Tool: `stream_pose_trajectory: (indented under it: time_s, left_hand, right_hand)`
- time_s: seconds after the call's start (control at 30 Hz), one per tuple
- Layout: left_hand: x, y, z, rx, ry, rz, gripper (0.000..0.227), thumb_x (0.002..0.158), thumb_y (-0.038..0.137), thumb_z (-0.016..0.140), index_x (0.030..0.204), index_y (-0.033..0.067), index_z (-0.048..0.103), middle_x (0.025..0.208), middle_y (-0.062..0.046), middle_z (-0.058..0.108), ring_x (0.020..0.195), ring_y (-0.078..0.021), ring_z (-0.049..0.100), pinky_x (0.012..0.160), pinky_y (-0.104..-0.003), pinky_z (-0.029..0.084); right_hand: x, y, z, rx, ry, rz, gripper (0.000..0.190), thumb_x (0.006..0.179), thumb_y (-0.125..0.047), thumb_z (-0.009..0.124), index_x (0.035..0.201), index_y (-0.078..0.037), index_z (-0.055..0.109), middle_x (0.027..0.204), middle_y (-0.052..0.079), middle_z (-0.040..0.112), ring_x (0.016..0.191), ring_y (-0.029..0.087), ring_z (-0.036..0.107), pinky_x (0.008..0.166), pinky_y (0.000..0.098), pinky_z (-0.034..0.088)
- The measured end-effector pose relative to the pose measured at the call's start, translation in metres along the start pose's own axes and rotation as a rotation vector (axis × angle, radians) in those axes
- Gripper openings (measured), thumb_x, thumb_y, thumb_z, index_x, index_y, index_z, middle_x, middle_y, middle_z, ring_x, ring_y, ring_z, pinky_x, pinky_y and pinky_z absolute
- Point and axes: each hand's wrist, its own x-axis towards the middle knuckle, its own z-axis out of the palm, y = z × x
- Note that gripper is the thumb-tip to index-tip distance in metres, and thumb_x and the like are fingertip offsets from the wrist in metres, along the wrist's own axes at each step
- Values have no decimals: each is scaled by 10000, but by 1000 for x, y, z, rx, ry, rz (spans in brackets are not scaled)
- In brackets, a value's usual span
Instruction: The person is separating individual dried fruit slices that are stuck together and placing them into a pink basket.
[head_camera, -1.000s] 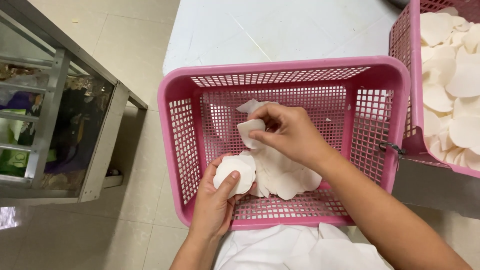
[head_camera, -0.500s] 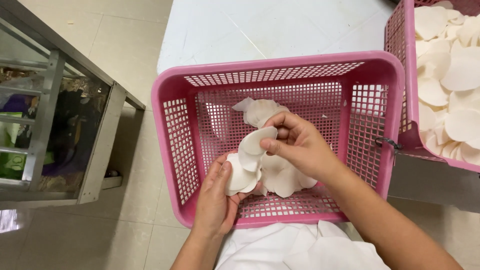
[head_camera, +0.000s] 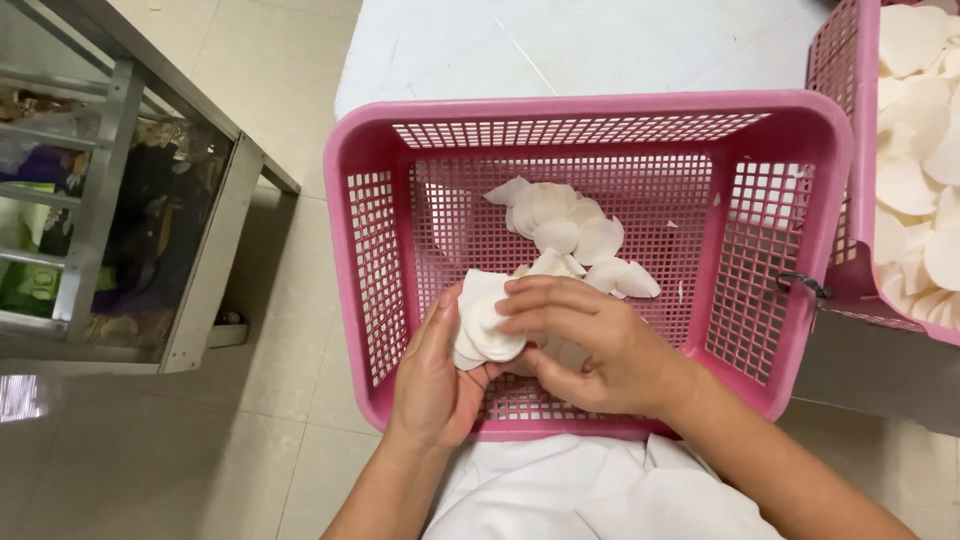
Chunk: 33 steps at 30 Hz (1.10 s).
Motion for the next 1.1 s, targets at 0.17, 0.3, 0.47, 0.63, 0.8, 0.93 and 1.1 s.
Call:
stream_pose_trajectory:
  time_s: [0.17,0.3,0.47,0.63,0.8,0.93,1.1]
  left_hand:
    - [-5,5,4,47,-42,29,471,1008,277,484,1412,42,542,1294,-189,665,1072,-313,672,745,-448,610]
    - [-6,4,1,49,-120,17,486,920,223,611,1373,78,512,1261,-185,666,1013,-302,681,755,-444,619]
    - [-4,-4,-7,92,-170,50,564,878,61,666,1415,89,496,1046,-119,665,762,-153,644,557,-233,562]
    - [-5,-9,-5,131,-226,141,513,918,60,655,1401,81,482,1079,-139,684,821,-187,669,660,-285,576]
    - [-7,-12,-3,218,-240,252,492,931,96,673,1388,66,494,1169,-143,675,977,-198,672,803,-310,596]
    - [-10,-10,-2,256,-247,250,509,917,131,680,1386,59,494,1241,-161,663,1025,-225,680,837,-326,604]
    - [-5,-15,0,120,-184,146,475,941,127,625,1398,85,504,1200,-171,671,937,-203,682,649,-292,618]
  right_hand:
    - [2,1,1,-20,99,96,285,931,-101,712,1199,-15,666,1162,120,733,1154,290,718,1053,396,569]
    - [5,-1,2,-40,167,119,202,907,-51,748,1104,-23,708,1052,107,747,1028,268,724,978,371,586]
    - [6,-3,0,-66,167,133,195,890,-76,759,1075,-35,714,1028,84,757,975,241,729,928,359,582]
    - [8,-5,-2,-119,105,72,266,894,-178,796,1116,-67,700,1068,63,752,980,227,716,941,366,538]
    - [9,-8,-1,-211,92,57,227,895,-136,789,1110,-105,724,990,50,708,894,201,680,847,342,537]
    - [9,-9,-4,-221,43,143,304,865,-183,801,1145,-102,712,996,43,687,892,198,671,795,338,559]
    - [6,-9,-11,-367,-11,64,162,927,-278,736,982,-127,721,918,47,643,776,236,647,688,373,519]
